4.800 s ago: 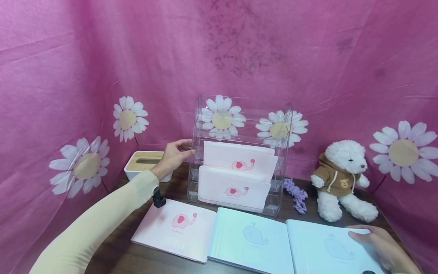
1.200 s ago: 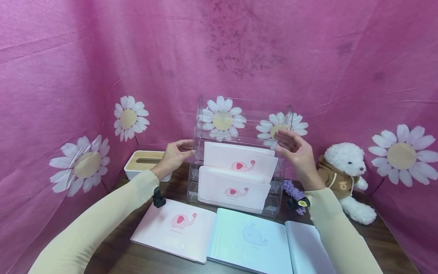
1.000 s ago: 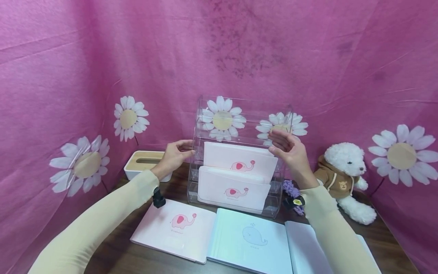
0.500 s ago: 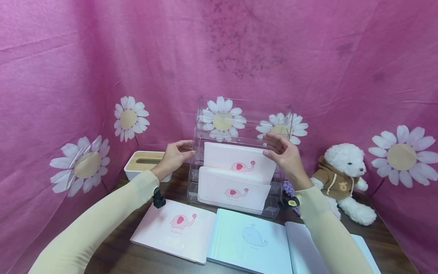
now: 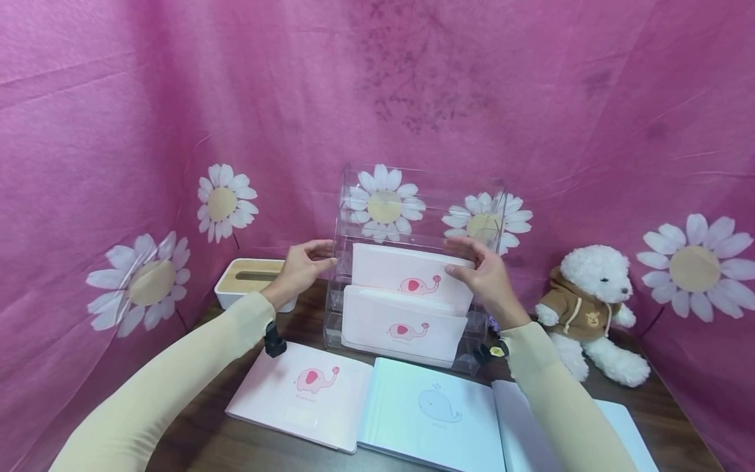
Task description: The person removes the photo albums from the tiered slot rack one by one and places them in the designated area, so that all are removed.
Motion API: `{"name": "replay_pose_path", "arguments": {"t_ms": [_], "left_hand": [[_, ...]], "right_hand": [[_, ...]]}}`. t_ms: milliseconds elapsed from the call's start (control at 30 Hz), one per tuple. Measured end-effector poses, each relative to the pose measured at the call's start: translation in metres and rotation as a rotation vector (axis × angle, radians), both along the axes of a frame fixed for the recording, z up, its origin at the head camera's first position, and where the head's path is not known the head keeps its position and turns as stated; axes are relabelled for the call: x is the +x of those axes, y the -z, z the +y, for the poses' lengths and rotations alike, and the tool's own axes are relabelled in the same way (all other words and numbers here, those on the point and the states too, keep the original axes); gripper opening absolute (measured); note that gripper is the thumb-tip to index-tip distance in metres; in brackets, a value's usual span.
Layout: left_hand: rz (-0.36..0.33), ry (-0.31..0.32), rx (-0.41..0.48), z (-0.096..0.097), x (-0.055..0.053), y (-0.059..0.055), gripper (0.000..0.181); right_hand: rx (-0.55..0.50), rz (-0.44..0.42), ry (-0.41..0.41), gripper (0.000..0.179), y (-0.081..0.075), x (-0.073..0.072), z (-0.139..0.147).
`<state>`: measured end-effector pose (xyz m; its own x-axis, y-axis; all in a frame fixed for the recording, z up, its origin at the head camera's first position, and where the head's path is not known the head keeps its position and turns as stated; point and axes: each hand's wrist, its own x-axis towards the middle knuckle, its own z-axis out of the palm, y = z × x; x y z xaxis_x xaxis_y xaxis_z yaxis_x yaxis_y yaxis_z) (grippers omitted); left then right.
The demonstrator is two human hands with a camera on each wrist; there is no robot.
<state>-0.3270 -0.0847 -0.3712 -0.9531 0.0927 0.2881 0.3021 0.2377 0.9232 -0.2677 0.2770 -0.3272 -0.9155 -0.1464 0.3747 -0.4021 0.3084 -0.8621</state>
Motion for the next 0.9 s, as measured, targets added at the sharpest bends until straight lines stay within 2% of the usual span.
{"name": "replay_pose_path", "arguments": {"t_ms": [300, 433, 600, 900], "left_hand": [[-0.002, 0.002, -0.004, 0.001, 0.000, 0.000, 0.041], [-0.006, 0.000, -0.006, 0.001, 0.002, -0.002, 0.040], [-0.004, 0.000, 0.002, 0.001, 0.003, -0.003, 0.040], [0.001, -0.001, -0.007, 0.000, 0.002, -0.001, 0.040]], "right_hand": [[0.078, -0.015, 0.028, 0.049, 0.009, -0.001, -0.003], [0.080, -0.048, 0.058, 0.047, 0.013, -0.002, -0.004], [0.048, -0.093, 0.059, 0.047, 0.015, -0.002, -0.004], [0.068, -0.193, 0.075, 0.050, 0.011, -0.002, -0.001]]}}
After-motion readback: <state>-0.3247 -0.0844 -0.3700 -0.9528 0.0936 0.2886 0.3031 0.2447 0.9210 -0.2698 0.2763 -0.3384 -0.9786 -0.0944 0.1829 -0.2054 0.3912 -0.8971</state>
